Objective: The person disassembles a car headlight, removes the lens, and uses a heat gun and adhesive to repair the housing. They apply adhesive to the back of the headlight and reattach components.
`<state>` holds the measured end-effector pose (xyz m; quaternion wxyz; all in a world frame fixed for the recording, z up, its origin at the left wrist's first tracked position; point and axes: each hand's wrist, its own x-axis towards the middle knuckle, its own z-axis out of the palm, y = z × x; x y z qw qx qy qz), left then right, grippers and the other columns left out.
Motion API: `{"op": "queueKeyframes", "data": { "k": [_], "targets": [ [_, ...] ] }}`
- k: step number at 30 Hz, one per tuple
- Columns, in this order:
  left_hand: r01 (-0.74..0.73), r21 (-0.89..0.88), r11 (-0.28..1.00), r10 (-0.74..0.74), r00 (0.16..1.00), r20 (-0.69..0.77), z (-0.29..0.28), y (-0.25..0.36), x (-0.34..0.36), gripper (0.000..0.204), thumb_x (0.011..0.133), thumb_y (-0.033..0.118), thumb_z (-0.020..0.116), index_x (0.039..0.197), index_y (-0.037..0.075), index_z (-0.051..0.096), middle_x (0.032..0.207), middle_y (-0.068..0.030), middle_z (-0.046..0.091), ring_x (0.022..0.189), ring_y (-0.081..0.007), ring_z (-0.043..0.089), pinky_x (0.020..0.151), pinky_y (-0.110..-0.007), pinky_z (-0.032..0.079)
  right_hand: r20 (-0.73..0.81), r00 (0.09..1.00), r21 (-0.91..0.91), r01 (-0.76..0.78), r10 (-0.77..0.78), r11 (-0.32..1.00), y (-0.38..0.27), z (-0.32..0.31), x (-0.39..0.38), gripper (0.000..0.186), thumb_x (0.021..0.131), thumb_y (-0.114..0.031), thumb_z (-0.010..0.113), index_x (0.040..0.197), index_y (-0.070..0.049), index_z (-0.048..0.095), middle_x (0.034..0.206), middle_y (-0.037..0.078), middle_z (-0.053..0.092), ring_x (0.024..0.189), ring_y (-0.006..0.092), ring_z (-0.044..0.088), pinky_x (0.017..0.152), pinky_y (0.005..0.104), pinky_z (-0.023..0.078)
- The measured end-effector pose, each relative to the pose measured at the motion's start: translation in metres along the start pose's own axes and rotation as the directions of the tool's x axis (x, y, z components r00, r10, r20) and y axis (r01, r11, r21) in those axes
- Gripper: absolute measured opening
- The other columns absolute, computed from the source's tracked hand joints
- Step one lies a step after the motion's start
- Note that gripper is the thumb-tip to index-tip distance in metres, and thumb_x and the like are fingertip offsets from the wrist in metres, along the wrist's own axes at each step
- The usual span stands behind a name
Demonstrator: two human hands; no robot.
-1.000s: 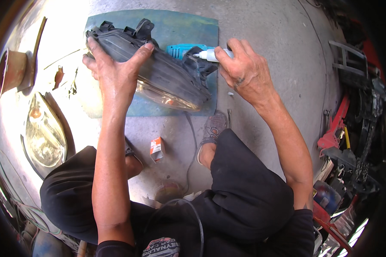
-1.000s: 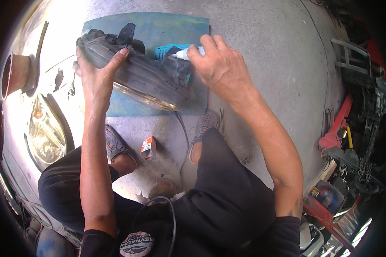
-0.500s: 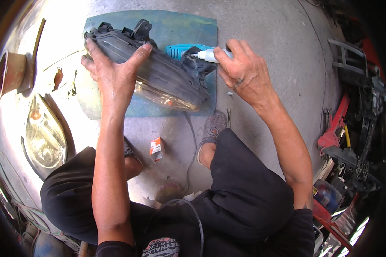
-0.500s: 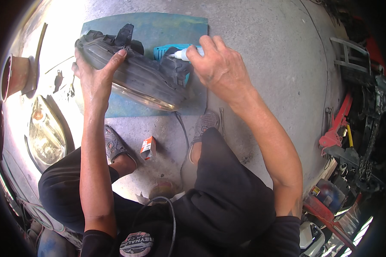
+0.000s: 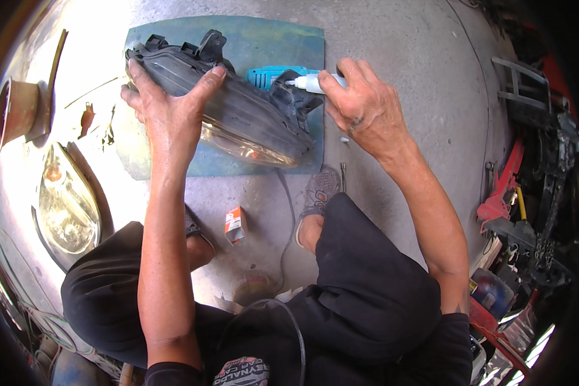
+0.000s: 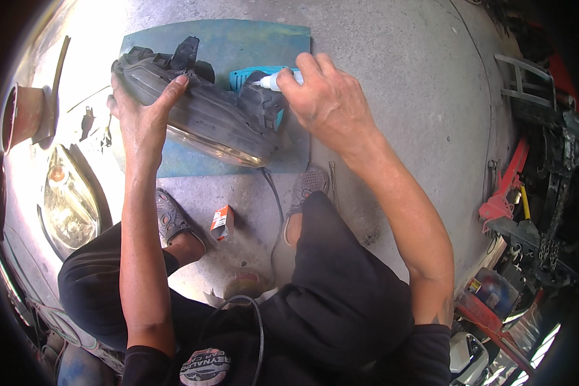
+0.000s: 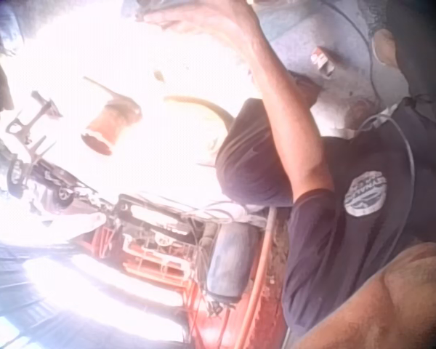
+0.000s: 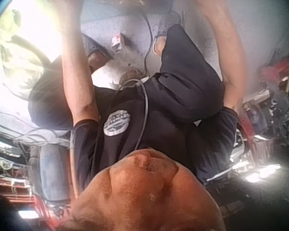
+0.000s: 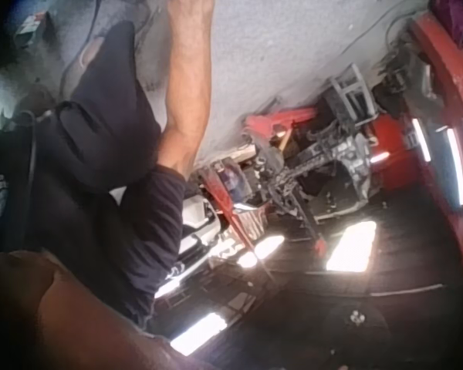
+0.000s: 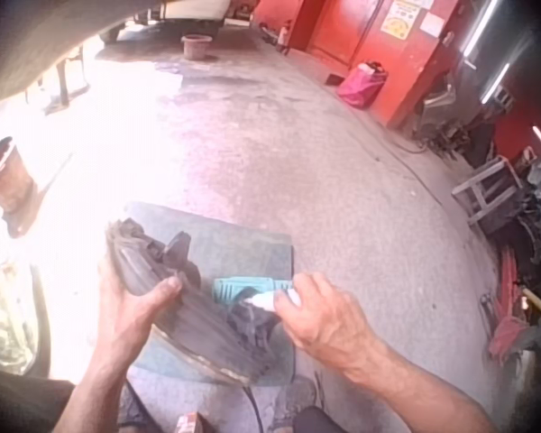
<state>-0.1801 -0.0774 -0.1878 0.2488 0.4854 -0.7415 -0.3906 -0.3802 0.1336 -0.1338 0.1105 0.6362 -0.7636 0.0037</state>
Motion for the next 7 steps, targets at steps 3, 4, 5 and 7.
{"op": "queueKeyframes", "data": {
  "k": [3, 4, 5, 7],
  "targets": [
    [-0.002, -0.012, 1.000, 0.002, 1.000, -0.001, 0.0008, -0.0001, -0.0002, 0.148, 0.067, 0.069, 0.092, 0.167, -0.008, 0.013, 0.158, -0.0558, 0.011, 0.147, -0.0720, 0.023, 0.118, -0.073, 0.032, 0.007, 1.000, -0.013, 0.000, 0.001, 1.000, 0.0010, 0.0022, -0.0012, 0.037, 0.081, -0.012, 0.085, 0.116, -0.012, 0.074, 0.099, 0.004, 0.061, 0.088, 0.0198, 0.066, 0.065, 0.0303, 0.063],
    [-0.004, -0.017, 1.000, 0.004, 1.000, -0.001, 0.0012, -0.0001, -0.0001, 0.149, 0.067, 0.069, 0.092, 0.167, -0.007, 0.013, 0.158, -0.0559, 0.010, 0.147, -0.0721, 0.023, 0.117, -0.074, 0.032, 0.004, 1.000, -0.013, 0.001, -0.001, 1.000, 0.0013, 0.0024, -0.0015, 0.036, 0.081, -0.012, 0.084, 0.116, -0.012, 0.074, 0.099, 0.004, 0.062, 0.089, 0.0197, 0.066, 0.065, 0.0302, 0.063],
    [-0.001, -0.017, 1.000, 0.001, 1.000, 0.002, 0.0016, -0.0001, 0.0000, 0.149, 0.067, 0.069, 0.092, 0.167, -0.007, 0.013, 0.158, -0.0559, 0.009, 0.148, -0.0721, 0.022, 0.117, -0.074, 0.032, 0.001, 1.000, -0.014, 0.002, -0.002, 1.000, 0.0015, 0.0025, -0.0019, 0.036, 0.082, -0.012, 0.084, 0.116, -0.012, 0.074, 0.099, 0.004, 0.062, 0.089, 0.0196, 0.066, 0.065, 0.0300, 0.063],
    [0.007, -0.012, 1.000, -0.007, 1.000, 0.005, 0.0014, -0.0012, 0.0000, 0.150, 0.066, 0.070, 0.092, 0.168, -0.006, 0.012, 0.159, -0.0559, 0.008, 0.148, -0.0720, 0.022, 0.117, -0.075, 0.031, -0.004, 1.000, -0.012, 0.004, -0.004, 1.000, 0.0012, 0.0032, -0.0019, 0.035, 0.082, -0.012, 0.084, 0.116, -0.012, 0.074, 0.099, 0.004, 0.062, 0.089, 0.0196, 0.066, 0.064, 0.0298, 0.063]
  ]
}}
